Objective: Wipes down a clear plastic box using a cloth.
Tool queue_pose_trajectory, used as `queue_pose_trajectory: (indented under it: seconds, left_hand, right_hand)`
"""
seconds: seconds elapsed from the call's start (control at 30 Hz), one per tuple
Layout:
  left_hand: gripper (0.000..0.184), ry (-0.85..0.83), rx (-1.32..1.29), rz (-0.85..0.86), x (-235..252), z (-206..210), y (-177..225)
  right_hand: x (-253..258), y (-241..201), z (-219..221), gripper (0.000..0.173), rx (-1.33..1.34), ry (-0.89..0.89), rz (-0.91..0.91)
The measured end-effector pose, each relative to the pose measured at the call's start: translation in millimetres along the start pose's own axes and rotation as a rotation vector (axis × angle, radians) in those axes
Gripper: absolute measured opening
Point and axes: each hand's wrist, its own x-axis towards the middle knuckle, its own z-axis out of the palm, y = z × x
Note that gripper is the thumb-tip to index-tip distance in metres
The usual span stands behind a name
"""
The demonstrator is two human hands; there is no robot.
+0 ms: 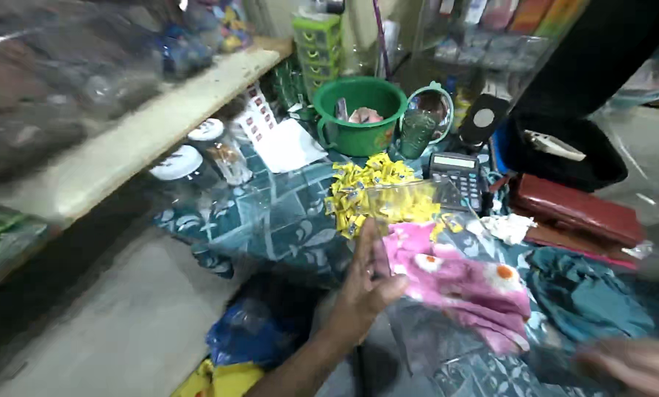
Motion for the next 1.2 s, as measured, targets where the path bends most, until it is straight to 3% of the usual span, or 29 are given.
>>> queue_pose_trajectory:
  seconds: [0.13, 0.3, 0.4, 0.5, 0.63, 0.7, 0.8, 0.87, 0.93, 1.07, 1.2]
  left_hand:
    - [0.106, -0.077, 0.024, 0.079, 9.7, 21.8, -24.7]
    - [0.105, -0.175, 0.174, 0.152, 37.2, 29.7, -26.2]
    - [0.109, -0.339, 0.288, 0.17, 69.3, 27.6, -15.1]
    - [0.106, -0.425, 0.284, 0.136, 104.1, 26.6, -9.7]
    - [0.096, -0.505, 0.259, 0.083, 142.7, 24.8, -13.2]
    - [0.096, -0.529, 0.314, 0.125, 154.6, 24.6, -16.4]
    - [0.108, -0.52, 0.386, 0.218, 158.0, 20.3, -24.9]
    - [0.11, -0.478, 0.385, 0.275, 156.6, 12.4, -29.9]
    - [0.111, -0.446, 0.369, 0.279, 154.9, 4.5, -30.9]
    - [0.111, -0.47, 0.288, 0.24, 152.8, 5.8, -31.7]
    - [0.116, -0.465, 0.361, 0.262, 148.4, 11.6, -34.4]
  right_hand:
    - [42.7, 23.4, 34.3, 0.034, -0.696, -0.371, -0.097]
    - [46.1, 57.4, 54.6, 0.012, -0.905, -0.567, -0.133]
    - [67.7, 46.6, 26.2, 0.021, -0.674, -0.525, 0.056]
    - [90.8, 33.3, 0.7, 0.033, -0.534, -0.204, 0.208]
    - [121.5, 39.7, 18.9, 0.028, -0.558, -0.004, 0.318]
    - [134.7, 58.8, 46.0, 0.025, -0.536, -0.064, 0.436]
    - [138.3, 88.6, 90.8, 0.037, -0.401, -0.263, 0.638]
    - [122.3, 96.3, 116.5, 0.039, -0.34, -0.302, 0.531]
    - [101.4, 97.8, 130.3, 0.029, -0.344, -0.352, 0.345]
    - [96.6, 96.9, 106.9, 0.012, -0.775, -0.548, 0.193]
    - [109.5, 104.5, 100.0, 0.02, -1.124, -0.441, 0.426]
